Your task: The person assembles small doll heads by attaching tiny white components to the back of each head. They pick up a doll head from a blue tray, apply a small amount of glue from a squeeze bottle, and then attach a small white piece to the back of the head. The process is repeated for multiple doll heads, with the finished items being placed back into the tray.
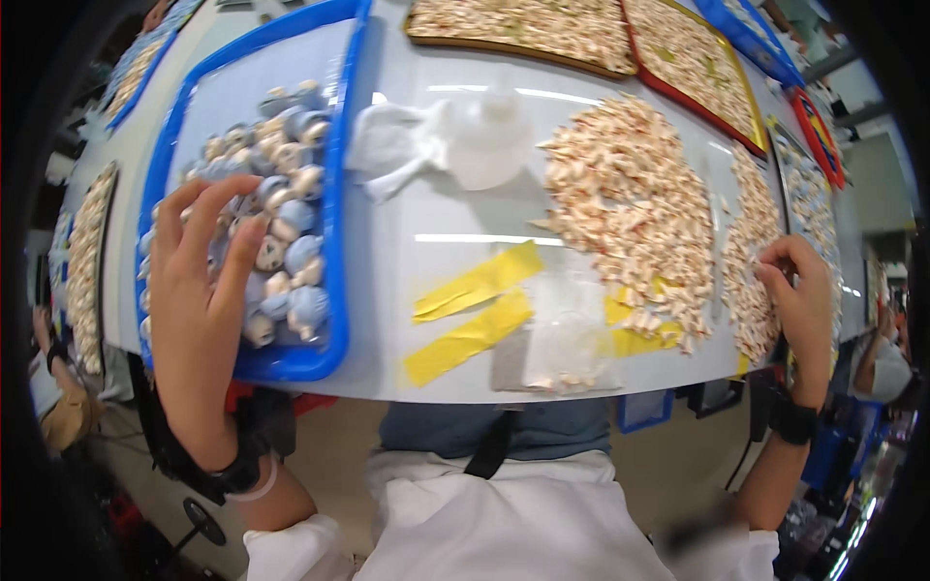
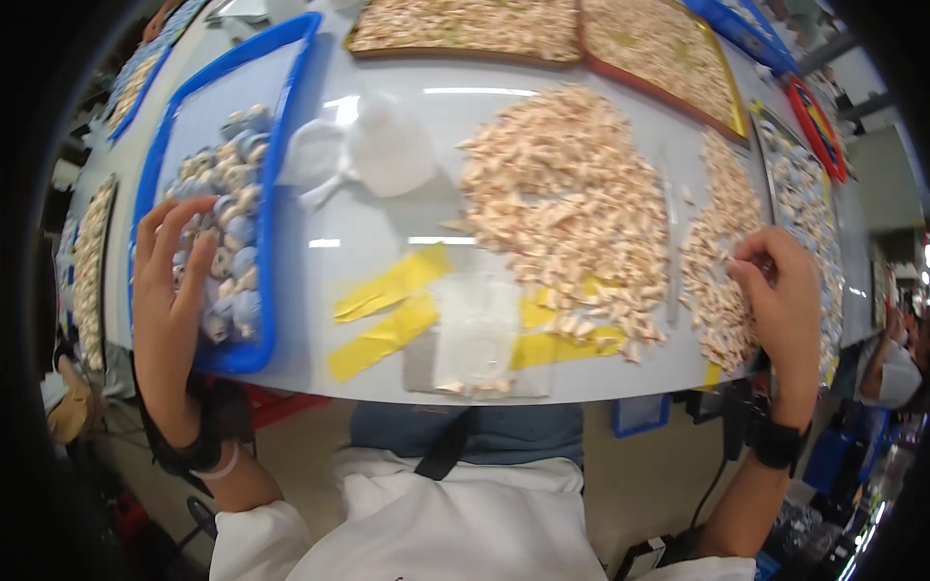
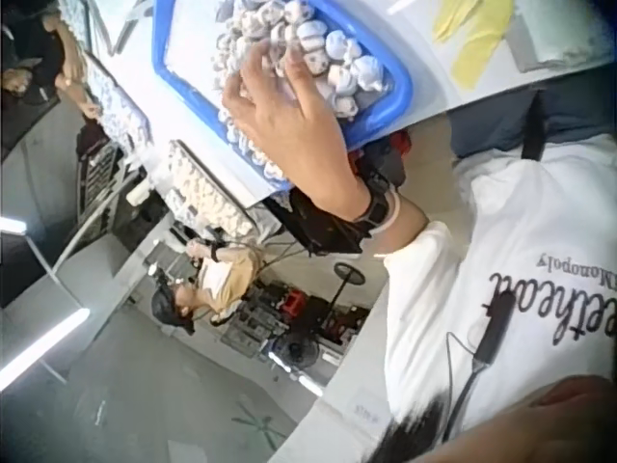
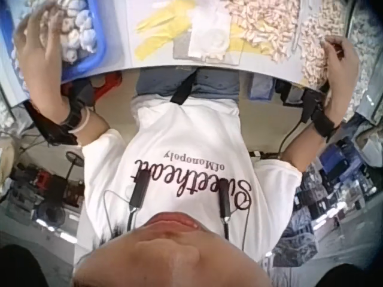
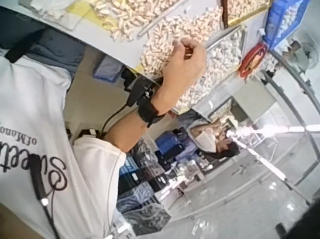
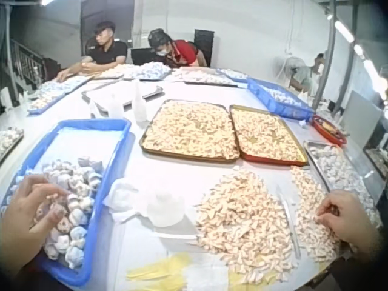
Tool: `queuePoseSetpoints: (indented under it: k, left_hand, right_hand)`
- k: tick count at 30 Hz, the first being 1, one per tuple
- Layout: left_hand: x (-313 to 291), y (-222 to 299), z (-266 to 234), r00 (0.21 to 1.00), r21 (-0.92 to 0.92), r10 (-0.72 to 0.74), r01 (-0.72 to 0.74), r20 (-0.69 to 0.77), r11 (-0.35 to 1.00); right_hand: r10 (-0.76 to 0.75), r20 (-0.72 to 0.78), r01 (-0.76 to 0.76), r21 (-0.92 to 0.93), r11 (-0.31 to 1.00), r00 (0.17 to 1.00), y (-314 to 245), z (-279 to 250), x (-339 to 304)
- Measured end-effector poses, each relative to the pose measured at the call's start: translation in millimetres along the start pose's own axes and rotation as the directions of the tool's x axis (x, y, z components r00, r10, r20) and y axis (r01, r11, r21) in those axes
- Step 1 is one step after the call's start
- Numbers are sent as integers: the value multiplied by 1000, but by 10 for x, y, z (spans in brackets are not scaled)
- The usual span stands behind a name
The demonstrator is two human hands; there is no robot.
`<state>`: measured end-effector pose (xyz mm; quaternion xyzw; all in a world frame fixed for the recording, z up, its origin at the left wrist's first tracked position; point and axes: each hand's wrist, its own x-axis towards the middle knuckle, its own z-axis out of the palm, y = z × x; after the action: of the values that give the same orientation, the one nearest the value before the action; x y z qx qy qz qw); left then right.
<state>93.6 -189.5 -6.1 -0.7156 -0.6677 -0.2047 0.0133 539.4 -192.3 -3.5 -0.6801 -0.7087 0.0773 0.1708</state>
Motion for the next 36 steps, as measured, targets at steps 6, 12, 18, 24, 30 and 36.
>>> queuePoseSetpoints:
  k: [6, 12, 18, 24, 30, 36]
  left_hand:
    - [-72, -154, -73, 986, -44, -159, 157, -41, 987]
    - [-121, -101, -131, 993, -259, -115, 113, 9, 959]
    - [-238, -188, -163, 970, -306, 16, -92, -244, 947]
    - [-481, -63, -110, 940, -714, -177, -90, -291, 694]
    - [-752, 157, -81, 987, -974, -127, -65, -95, 219]
    - [-857, 403, 324, 995, -998, 98, 5, 0, -55]
  right_hand:
    - [135, -88, -120, 164, 979, 987, 7, -42, -59]
    - [205, -112, -143, 412, 900, 972, -66, -158, -225]
    - [134, -108, -60, 517, 854, 985, -86, -242, -446]
    - [41, -153, 54, 567, 822, 987, -365, -189, -415]
    - [-40, -81, 88, 764, 639, 996, -734, -95, -395]
    - [13, -92, 58, 726, 686, 996, -1206, 165, -314]
